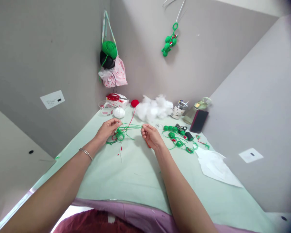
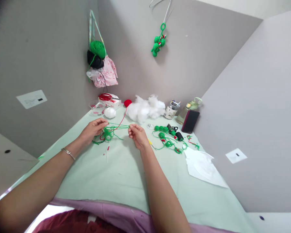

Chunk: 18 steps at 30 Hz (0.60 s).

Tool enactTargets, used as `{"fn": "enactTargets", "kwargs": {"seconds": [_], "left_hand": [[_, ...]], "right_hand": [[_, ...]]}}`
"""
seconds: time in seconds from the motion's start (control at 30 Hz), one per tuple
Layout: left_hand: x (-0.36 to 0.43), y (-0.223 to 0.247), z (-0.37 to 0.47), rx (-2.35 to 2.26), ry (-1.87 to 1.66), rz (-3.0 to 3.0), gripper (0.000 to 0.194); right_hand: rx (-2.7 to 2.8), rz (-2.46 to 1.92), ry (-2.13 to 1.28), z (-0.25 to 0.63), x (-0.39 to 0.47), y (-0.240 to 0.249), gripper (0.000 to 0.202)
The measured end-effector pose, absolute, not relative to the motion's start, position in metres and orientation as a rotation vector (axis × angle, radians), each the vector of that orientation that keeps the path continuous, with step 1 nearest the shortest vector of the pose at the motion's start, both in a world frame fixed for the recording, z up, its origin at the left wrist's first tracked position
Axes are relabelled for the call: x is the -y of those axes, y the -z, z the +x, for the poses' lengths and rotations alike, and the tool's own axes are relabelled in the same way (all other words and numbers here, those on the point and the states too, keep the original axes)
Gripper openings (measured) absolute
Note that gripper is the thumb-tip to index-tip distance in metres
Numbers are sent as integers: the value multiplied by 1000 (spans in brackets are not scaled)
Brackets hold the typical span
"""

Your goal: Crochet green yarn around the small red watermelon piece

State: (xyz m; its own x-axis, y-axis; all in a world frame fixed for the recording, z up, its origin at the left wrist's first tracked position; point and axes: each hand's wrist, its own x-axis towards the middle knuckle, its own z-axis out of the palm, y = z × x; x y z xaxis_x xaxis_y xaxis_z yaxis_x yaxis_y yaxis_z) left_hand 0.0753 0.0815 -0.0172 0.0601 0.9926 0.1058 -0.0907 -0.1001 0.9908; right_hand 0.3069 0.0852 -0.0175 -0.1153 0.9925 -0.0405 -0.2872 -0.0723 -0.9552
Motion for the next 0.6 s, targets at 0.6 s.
{"fn": "enactTargets", "kwargs": {"seconds": [0.6], "left_hand": [[-80,27,84,-1050,-1130,1263,34]], "right_hand": [[1147,-829,-1371,299,-79,9,31]]}}
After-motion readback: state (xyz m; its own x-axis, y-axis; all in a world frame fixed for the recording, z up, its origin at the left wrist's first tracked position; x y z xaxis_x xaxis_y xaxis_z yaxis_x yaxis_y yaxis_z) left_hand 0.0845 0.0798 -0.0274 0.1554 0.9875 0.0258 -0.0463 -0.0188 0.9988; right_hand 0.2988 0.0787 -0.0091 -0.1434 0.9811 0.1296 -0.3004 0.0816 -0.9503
